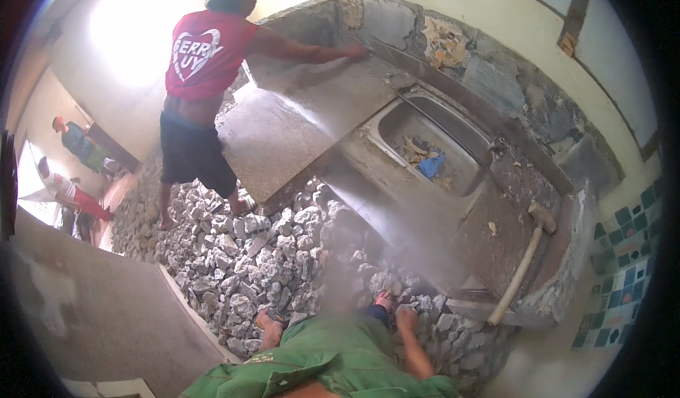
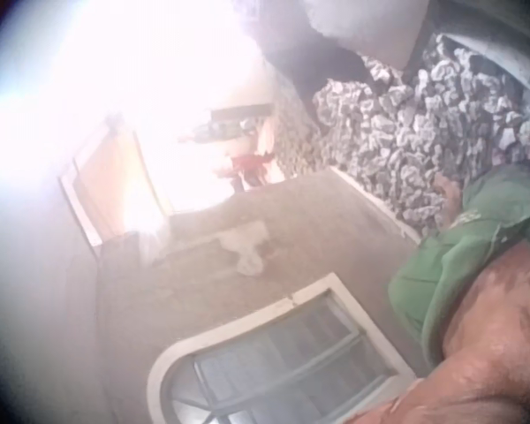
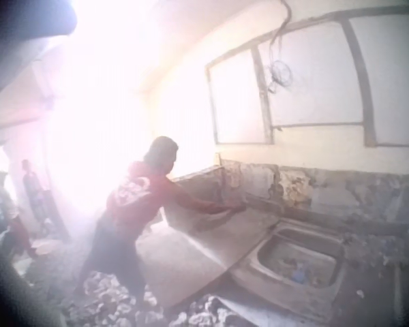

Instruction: The person cuts a stone countertop slab using an angle grinder.

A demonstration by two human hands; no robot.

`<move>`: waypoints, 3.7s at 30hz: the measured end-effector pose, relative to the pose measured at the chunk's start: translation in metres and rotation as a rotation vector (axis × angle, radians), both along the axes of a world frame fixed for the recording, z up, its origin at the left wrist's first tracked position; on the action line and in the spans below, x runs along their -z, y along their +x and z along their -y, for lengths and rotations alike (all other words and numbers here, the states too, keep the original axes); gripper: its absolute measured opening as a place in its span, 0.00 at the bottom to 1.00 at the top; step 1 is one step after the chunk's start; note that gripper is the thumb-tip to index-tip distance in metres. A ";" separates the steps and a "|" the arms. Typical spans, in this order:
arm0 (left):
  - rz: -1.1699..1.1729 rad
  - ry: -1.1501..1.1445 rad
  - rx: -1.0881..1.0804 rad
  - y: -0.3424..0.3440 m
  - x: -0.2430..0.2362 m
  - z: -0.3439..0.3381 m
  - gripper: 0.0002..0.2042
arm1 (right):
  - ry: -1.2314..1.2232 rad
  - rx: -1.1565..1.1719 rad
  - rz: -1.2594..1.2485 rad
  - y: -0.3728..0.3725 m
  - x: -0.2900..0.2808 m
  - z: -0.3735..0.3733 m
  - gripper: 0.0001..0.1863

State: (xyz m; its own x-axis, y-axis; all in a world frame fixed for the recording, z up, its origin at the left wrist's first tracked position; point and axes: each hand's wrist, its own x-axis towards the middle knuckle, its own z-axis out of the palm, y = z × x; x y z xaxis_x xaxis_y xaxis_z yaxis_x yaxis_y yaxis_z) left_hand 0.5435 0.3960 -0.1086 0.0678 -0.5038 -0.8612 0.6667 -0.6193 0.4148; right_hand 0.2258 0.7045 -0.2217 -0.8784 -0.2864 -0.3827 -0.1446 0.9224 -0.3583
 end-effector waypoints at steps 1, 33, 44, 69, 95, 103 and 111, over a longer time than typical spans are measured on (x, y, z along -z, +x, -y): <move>0.024 -0.055 0.058 -0.002 -0.004 0.001 0.13 | -0.013 0.260 0.118 0.011 0.025 -0.047 0.16; 0.194 -0.179 0.079 0.055 0.070 -0.006 0.09 | -0.132 0.510 -0.708 -0.283 -0.134 0.073 0.29; 0.431 -0.221 -0.046 0.048 0.079 -0.022 0.05 | 0.159 0.628 -0.581 -0.288 -0.150 0.098 0.31; 0.320 -0.222 0.117 0.042 0.058 -0.020 0.09 | 0.166 0.596 -0.529 -0.280 -0.155 0.096 0.28; 0.229 -0.149 0.279 0.068 0.090 -0.014 0.09 | 0.140 0.554 -0.659 -0.291 -0.139 0.091 0.30; 1.447 -0.830 1.008 0.069 0.081 -0.029 0.24 | 0.105 0.615 -0.544 -0.282 -0.155 0.089 0.30; 1.794 -1.357 0.795 0.043 0.041 -0.033 0.17 | 0.041 0.564 -0.576 -0.274 -0.172 0.097 0.30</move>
State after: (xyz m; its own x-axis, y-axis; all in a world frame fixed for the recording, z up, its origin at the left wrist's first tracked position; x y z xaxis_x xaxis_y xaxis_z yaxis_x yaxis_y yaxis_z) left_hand 0.5866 0.4294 -0.1494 -0.3369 -0.7997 0.4970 -0.7895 0.5276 0.3136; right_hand -0.0485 0.6072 -0.0495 -0.9489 0.2633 0.1738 0.1949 0.9225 -0.3333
